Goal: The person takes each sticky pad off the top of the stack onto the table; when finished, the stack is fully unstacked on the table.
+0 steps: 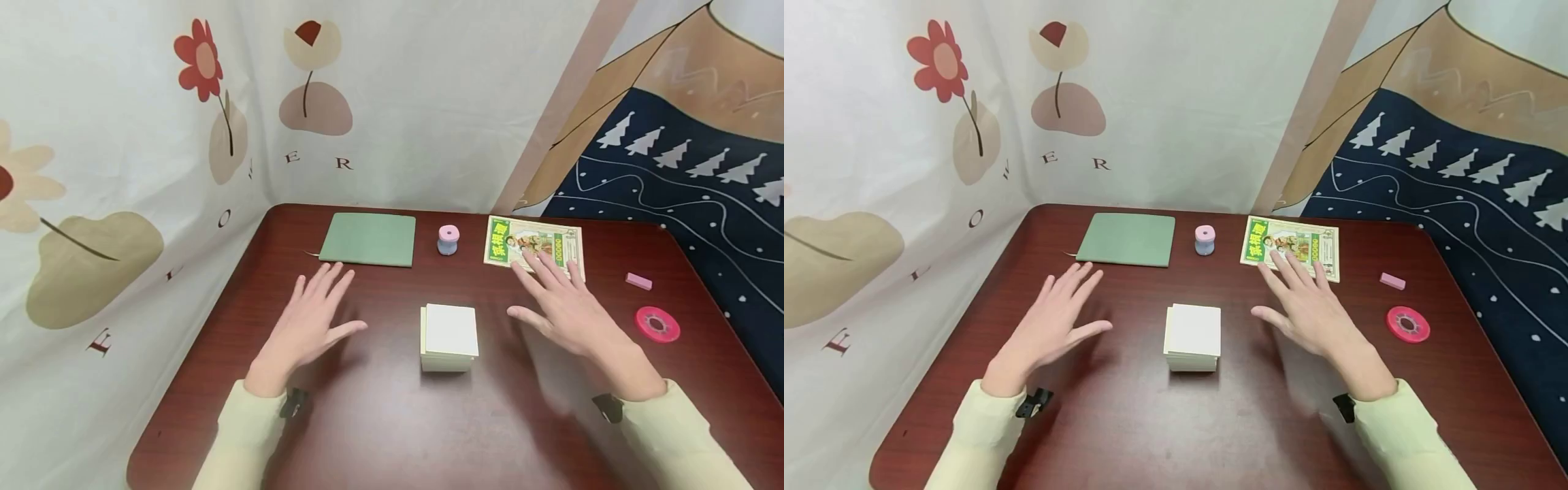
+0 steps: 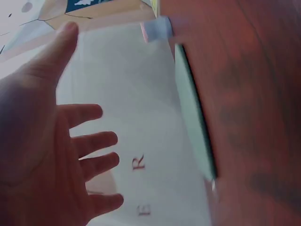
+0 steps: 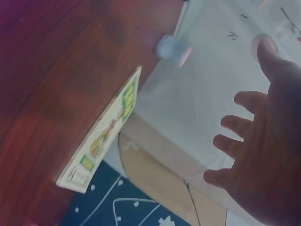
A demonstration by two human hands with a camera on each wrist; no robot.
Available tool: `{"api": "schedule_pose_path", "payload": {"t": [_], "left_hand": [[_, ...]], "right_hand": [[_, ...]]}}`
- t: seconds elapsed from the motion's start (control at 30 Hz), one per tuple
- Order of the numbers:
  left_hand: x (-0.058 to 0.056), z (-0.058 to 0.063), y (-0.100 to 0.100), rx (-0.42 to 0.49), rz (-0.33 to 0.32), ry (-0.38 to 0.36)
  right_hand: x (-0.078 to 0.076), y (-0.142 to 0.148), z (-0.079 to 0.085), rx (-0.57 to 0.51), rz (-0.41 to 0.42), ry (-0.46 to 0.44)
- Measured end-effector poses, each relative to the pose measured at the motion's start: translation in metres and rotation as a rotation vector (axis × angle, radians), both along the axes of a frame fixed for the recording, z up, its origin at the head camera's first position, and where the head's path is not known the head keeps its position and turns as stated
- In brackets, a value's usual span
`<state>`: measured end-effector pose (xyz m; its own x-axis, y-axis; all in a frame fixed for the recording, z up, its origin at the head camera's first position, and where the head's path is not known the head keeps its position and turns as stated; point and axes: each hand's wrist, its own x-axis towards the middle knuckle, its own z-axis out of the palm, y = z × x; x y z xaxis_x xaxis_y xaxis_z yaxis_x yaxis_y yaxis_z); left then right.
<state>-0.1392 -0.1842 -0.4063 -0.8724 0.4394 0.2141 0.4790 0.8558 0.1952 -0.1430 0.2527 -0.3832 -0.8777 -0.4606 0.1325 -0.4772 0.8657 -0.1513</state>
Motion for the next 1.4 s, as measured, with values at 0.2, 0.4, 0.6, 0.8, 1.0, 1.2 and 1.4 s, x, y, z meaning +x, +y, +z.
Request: {"api": "schedule_pose_path", "payload": {"t": [0.2,0.4,0.6,0.8,1.0,1.2,1.4], "left_hand": [[0.007,-0.010,0.033,0.303,-0.132,-0.257],[0.014,-0.024,0.075,0.586,-0.240,-0.483],[0.011,-0.038,0.096,0.741,-0.294,-0.569],[0.008,-0.047,0.105,0.761,-0.282,-0.534],[0.008,-0.051,0.109,0.853,-0.294,-0.547],[0.010,-0.050,0.109,0.889,-0.278,-0.589],[0.011,-0.049,0.109,0.905,-0.271,-0.608]], "right_hand": [[0.009,-0.022,0.010,-0.224,0.149,-0.103],[0.022,-0.059,0.003,-0.316,0.307,-0.202],[0.025,-0.082,-0.004,-0.316,0.402,-0.207],[0.021,-0.090,-0.006,-0.289,0.411,-0.150],[0.019,-0.092,-0.002,-0.269,0.387,-0.141],[0.016,-0.086,0.006,-0.299,0.358,-0.176],[0.000,-0.062,0.012,-0.429,0.264,-0.214]]}}
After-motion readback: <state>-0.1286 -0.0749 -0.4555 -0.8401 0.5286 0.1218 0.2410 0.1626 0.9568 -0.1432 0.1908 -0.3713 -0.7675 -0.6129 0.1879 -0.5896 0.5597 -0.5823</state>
